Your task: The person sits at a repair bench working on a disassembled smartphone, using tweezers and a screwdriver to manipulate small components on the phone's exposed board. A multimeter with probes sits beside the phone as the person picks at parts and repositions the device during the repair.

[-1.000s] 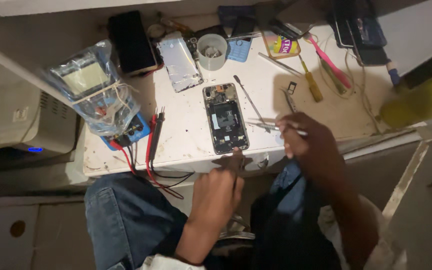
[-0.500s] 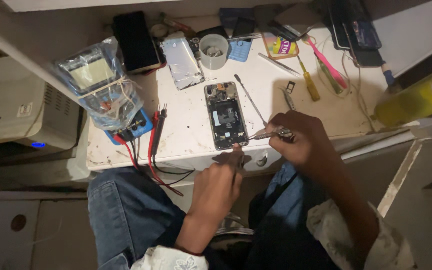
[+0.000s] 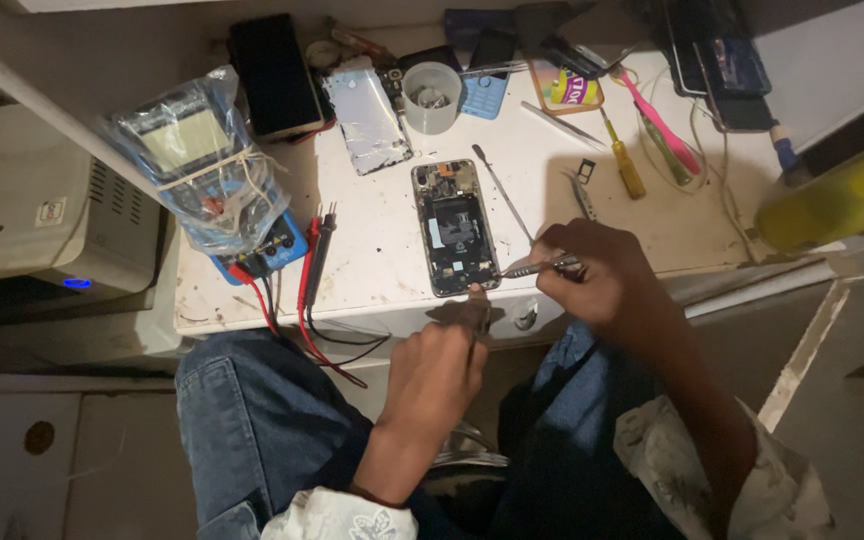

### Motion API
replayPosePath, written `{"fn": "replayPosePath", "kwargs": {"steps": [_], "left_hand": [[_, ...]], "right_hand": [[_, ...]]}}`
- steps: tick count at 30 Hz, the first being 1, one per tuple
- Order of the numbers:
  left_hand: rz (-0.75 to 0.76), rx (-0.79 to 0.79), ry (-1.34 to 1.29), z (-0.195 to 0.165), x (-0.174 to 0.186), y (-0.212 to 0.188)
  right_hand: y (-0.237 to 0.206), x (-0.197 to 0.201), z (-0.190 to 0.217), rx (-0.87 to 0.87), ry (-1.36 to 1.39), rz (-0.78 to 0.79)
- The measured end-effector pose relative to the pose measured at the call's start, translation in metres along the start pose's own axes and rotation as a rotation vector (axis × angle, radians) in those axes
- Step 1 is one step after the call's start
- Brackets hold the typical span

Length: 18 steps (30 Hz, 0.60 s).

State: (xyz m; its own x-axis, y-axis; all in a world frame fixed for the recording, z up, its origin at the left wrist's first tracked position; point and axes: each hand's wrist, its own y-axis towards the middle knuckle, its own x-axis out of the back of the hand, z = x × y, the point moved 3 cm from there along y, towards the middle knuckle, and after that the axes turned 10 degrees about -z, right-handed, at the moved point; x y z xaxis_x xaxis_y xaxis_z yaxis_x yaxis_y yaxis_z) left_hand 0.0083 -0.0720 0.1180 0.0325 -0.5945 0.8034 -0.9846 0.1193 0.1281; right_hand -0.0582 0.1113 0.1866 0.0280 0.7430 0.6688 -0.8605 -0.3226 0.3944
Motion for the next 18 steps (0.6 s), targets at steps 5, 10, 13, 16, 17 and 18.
{"fn": "replayPosePath", "kwargs": {"steps": [5, 10, 13, 16, 17, 18], "left_hand": [[-0.029, -0.009, -0.021, 0.0002, 0.0014, -0.0009], [-0.003, -0.007, -0.021, -0.0009, 0.002, 0.0], [0.007, 0.005, -0.009, -0.0006, 0.0029, 0.0004], [0.015, -0.013, 0.01, -0.0004, 0.0037, -0.0003], [0.007, -0.016, 0.007, -0.0004, 0.004, -0.0005], [0.001, -0.019, 0.004, -0.0004, 0.0041, -0.0007]], "right_hand": [[0.0002, -0.0026, -0.0045, -0.063, -0.006, -0.006], [0.0015, -0.0023, -0.0039, 0.017, -0.003, 0.007], [0.0016, -0.002, -0.0038, -0.008, -0.016, 0.013], [0.0025, -0.0023, -0.0022, 0.017, -0.01, 0.015], [0.003, -0.0021, -0.0015, 0.038, -0.003, 0.016], [0.0034, -0.0021, -0.0022, 0.016, -0.005, 0.022]]}}
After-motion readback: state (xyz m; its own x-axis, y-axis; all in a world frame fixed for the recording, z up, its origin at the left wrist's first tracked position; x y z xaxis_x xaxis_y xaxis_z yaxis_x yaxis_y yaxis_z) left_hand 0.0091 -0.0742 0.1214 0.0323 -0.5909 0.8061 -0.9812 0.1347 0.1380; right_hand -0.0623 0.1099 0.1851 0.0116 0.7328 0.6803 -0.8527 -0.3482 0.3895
